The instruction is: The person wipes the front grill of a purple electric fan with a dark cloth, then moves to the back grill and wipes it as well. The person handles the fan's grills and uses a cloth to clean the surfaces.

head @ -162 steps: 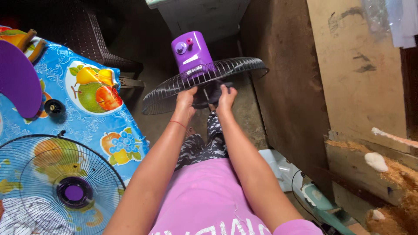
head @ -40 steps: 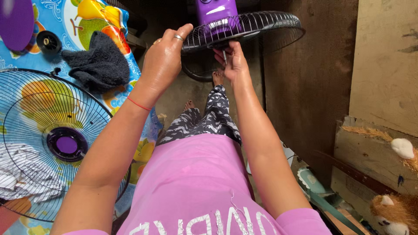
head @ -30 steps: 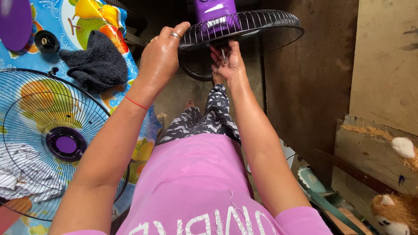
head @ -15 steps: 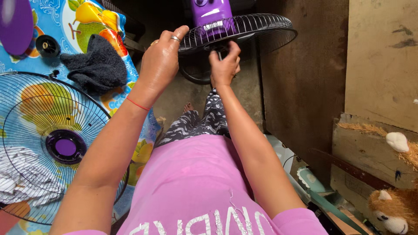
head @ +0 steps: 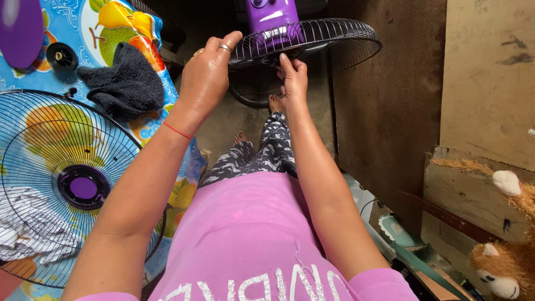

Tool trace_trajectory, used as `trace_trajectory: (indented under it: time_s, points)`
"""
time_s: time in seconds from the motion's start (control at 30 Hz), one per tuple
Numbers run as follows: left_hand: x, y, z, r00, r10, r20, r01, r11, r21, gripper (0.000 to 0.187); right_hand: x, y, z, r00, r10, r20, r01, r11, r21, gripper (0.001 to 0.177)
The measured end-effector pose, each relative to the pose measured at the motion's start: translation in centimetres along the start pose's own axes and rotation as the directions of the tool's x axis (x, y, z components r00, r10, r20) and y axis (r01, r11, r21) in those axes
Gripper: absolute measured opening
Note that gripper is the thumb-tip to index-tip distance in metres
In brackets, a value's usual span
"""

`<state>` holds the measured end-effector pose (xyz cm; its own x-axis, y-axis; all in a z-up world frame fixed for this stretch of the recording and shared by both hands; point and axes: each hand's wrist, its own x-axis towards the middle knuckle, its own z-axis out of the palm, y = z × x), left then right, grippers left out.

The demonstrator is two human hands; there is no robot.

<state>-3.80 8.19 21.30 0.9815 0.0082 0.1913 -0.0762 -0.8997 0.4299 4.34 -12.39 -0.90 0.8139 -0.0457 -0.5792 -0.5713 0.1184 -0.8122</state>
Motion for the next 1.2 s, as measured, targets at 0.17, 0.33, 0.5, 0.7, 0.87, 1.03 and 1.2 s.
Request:
trace_trajectory:
  time_s: [0.17,0.33,0.5,0.7,0.87,1.03,1.2]
  points:
    - [0.1,-0.2,-0.1,1.000,0.002,0.000,-0.002,1.000,-0.021,0.061,1.7,2.1,0.2,0.991,-0.133,-0.021,0.134,0.985,0.108,0.043]
    - [0.3,-0.2,-0.1,1.000,-0.004,-0.003,0.004,1.000,-0.027,0.059,1.5,1.2,-0.3,0.972,0.200,0.121,-0.219,0.960,0.176,0.062]
    - [0.2,-0.2,-0.2,1.000,-0.006,0.007,0.006,1.000,-0.024,0.059,1.0,-0.7,-0.1,0.876,0.418,0.239,-0.458,0.877,0.147,0.085]
    - [0.3,-0.1,-0.3,1.000,-0.007,0.003,0.007,1.000,-0.025,0.059,-0.3,-0.8,-0.4,0.979,0.198,0.057,-0.185,0.965,-0.183,0.090]
    - [0.2,-0.2,-0.2,1.000,-0.008,0.001,0.008,1.000,-0.029,0.060,-0.8,1.3,0.5,0.900,-0.428,-0.084,0.358,0.836,-0.417,0.084]
    - [0.3,-0.2,0.0,1.000,-0.007,-0.002,0.007,1.000,-0.018,0.061,0.7,2.1,0.9,0.987,-0.151,-0.054,0.139,0.974,-0.181,0.074]
    - [0.1,-0.3,0.0,1.000,-0.008,-0.001,0.007,1.000,-0.017,0.059,0.3,0.9,0.4,0.924,0.309,0.225,-0.327,0.944,0.042,0.087]
